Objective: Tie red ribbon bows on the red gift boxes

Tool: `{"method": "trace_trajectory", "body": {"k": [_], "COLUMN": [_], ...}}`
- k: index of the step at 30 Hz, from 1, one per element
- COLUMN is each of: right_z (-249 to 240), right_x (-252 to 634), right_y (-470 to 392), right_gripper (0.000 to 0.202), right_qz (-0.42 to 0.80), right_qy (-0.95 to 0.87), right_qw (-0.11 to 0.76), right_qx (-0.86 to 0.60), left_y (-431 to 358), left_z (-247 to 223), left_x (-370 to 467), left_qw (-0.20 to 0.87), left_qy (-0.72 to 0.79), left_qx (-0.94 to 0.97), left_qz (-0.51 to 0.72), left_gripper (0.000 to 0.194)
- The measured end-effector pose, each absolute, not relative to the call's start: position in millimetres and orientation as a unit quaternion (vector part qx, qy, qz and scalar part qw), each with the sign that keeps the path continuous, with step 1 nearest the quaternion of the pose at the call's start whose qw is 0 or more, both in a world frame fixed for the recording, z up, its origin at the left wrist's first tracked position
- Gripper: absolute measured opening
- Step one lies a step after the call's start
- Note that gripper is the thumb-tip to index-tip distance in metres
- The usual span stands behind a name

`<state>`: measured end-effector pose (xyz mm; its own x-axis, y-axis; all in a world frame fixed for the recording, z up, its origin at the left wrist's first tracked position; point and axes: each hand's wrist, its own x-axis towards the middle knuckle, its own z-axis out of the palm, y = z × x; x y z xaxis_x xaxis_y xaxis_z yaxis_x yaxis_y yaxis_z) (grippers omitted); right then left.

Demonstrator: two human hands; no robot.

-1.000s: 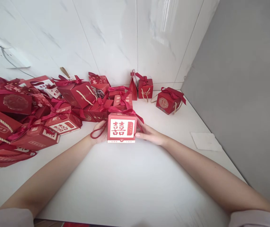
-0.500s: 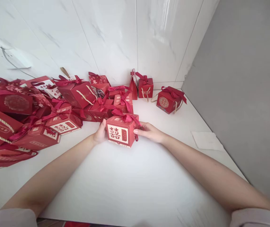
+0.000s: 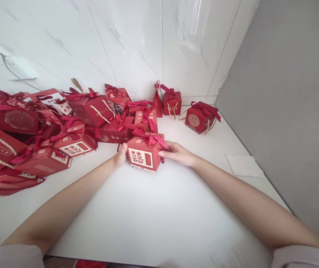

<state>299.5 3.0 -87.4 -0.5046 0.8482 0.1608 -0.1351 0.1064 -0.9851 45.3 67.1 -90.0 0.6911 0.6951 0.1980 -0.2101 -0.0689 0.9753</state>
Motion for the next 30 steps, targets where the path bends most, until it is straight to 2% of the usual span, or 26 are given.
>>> {"method": "trace_trajectory", "body": {"k": [3,7,9,13,15,18,21,27,30], "right_z": [-88,-89,-90,-91,-91,-92,-95,-100,-97], "right_x": [300,301,303,308,310,311,311,312,311], "right_y": [3,4,3,1,1,1,2,6,5], "right_gripper": [0.033,0.031,0.032,0.046,0.052,0.048,0.042,0.048,0.045], "right_qz": [0.604,0.603,0.605,0.664,0.687,0.691,0.69,0.687,0.684], "right_qy": [-0.62,-0.618,-0.613,-0.553,-0.53,-0.522,-0.524,-0.53,-0.529], "right_qw": [0.408,0.408,0.413,0.428,0.428,0.43,0.434,0.435,0.43], "right_qx": [-0.291,-0.297,-0.295,-0.263,-0.252,-0.256,-0.248,-0.241,-0.259], "left_y": [67,67,66,52,41,29,28,35,37], "left_z": [-83,-76,-77,-82,-79,-70,-61,-55,-58], "left_x": [43,40,41,50,56,61,61,58,58], "left_qw": [0.539,0.489,0.519,0.682,0.757,0.841,0.861,0.834,0.845], "left_qy": [0.179,0.166,0.164,0.206,0.229,0.227,0.234,0.289,0.274], "left_qx": [0.743,0.786,0.77,0.612,0.514,0.445,0.435,0.451,0.442], "left_qz": [0.355,0.341,0.334,0.343,0.333,0.208,0.122,0.133,0.121], "left_gripper": [0.066,0.076,0.078,0.069,0.077,0.091,0.084,0.072,0.074]}}
